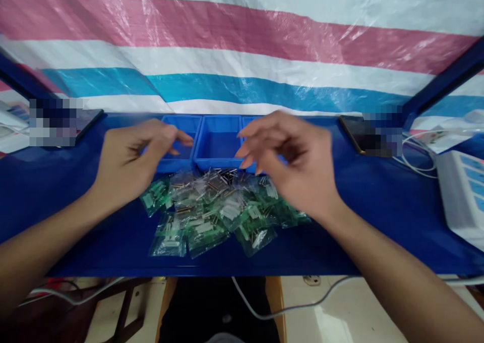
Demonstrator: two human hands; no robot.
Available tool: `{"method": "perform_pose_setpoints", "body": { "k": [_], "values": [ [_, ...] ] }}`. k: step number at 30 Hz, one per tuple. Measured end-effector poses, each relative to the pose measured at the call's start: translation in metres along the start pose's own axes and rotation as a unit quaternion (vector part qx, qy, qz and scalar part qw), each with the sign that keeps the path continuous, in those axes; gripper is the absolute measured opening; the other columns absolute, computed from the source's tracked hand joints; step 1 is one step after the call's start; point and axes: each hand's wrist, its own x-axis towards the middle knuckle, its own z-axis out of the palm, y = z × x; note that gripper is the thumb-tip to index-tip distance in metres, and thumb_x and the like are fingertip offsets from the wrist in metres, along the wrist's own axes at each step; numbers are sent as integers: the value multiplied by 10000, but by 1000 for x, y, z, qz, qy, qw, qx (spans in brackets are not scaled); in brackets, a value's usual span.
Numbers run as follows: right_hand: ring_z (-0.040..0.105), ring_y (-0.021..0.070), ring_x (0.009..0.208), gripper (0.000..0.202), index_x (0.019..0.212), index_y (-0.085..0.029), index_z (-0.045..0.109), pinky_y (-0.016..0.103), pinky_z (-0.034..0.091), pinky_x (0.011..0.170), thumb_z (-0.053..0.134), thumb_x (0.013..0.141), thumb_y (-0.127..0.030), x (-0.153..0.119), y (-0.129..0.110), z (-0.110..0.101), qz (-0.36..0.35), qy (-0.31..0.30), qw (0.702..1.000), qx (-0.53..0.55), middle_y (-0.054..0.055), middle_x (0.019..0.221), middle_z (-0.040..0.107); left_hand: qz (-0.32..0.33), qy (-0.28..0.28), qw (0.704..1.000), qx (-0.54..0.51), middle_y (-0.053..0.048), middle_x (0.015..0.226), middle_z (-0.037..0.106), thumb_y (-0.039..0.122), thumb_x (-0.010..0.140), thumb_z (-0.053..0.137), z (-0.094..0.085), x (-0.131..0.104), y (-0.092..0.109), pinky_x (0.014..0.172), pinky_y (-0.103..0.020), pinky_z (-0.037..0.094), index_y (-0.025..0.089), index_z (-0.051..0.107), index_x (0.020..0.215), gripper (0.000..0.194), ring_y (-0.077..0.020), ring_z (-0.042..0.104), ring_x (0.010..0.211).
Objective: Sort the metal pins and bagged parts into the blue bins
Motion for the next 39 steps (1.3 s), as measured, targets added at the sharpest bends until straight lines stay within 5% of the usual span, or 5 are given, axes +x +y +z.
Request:
{"method": "perform_pose_setpoints", "body": {
  "k": [7,16,21,33,39],
  "values": [
    [808,296,1082,260,1173,-274,802,487,696,913,564,1078,-233,-15,11,20,-219,-285,902,-240,81,1173,841,90,-148,973,151,-109,1359,769,497,1121,427,5,1,-18,1158,-522,571,236,833,1090,484,-335,699,1345],
    [839,228,862,309,1197,-383,776,395,735,751,784,956,-189,-13,-3,17,9,-31,999,21,-30,1012,839,224,-15,960,165,-115,1397,738,248,1077,598,3,-2,-8,897,-358,684,249,612,1497,420,-251,766,1192],
    [840,208,830,51,996,-269,815,359,744,783,827,950,-251,-5,-6,13,112,-81,966,218,-10,944,831,364,18,914,176,-74,1203,803,212,1016,742,0,-3,-3,727,-296,660,259,712,1280,270,-194,794,956],
    [778,225,1006,350,1295,-335,764,363,691,743,709,1008,-142,-10,-7,10,-214,-45,958,-187,95,1323,760,-42,-121,955,-268,2,784,784,302,1020,741,2,-9,20,549,-250,629,256,787,878,157,-147,729,630],
    [790,180,654,170,1144,-308,790,297,659,550,779,987,-243,-5,-3,9,-18,-2,1000,-18,-5,866,831,-55,-113,965,-229,-2,764,802,306,1060,658,3,-5,23,554,-179,606,224,823,869,266,-113,726,604]
  ]
}}
